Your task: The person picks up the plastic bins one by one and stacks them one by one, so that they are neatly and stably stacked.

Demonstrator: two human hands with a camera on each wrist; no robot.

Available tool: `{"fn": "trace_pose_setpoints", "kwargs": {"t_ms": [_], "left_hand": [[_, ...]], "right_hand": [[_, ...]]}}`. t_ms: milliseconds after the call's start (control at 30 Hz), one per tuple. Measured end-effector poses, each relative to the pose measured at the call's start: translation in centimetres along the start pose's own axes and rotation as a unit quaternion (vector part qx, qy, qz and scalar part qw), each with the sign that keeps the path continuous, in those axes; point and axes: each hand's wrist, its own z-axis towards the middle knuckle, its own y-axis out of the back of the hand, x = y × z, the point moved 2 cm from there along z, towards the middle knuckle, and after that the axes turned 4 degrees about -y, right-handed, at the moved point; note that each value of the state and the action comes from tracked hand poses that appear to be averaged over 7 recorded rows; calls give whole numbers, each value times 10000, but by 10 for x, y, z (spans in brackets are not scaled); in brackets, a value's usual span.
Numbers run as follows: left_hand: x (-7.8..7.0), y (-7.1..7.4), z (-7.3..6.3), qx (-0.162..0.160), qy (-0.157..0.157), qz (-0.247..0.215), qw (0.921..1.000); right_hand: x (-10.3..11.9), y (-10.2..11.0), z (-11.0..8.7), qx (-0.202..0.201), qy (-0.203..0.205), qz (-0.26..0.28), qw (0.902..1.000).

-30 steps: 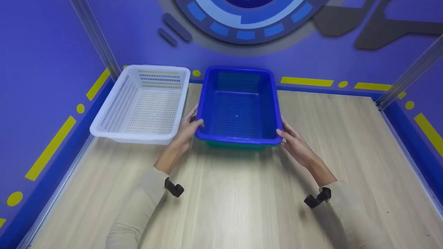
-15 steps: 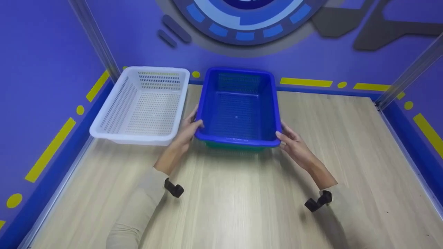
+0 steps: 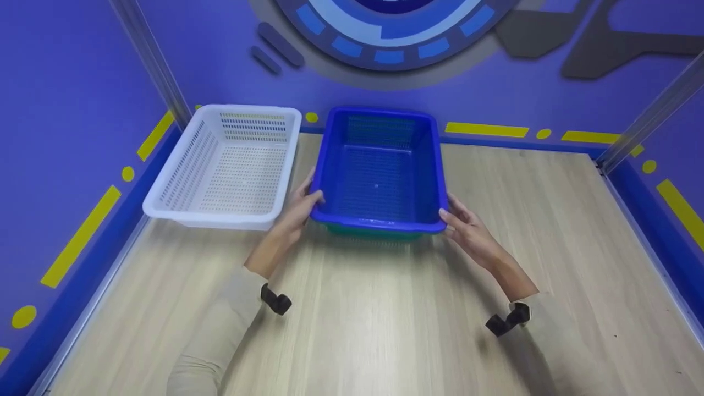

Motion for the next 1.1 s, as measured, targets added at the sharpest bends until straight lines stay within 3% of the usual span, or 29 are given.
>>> {"fn": "trace_pose_setpoints", "kwargs": {"t_ms": [267,500,633,767,1100], "left_hand": [[-8,-1,-5,-32,314,408,9987],[-22,-1,-13,80,160,811,9965],[-31,7,-15,85,42,1032,9946],[-41,17,-20,208,-83,950,9952],[-57,43,-38,707,-76,746,9947]], "right_hand": [[8,7,1,-24,-358,-330,9988],[24,19,2,-152,-352,-770,9963],[36,22,2,-196,-232,-1090,9936],[49,27,4,-382,-96,-1358,9900],[76,19,20,-468,144,-1253,9909]]}}
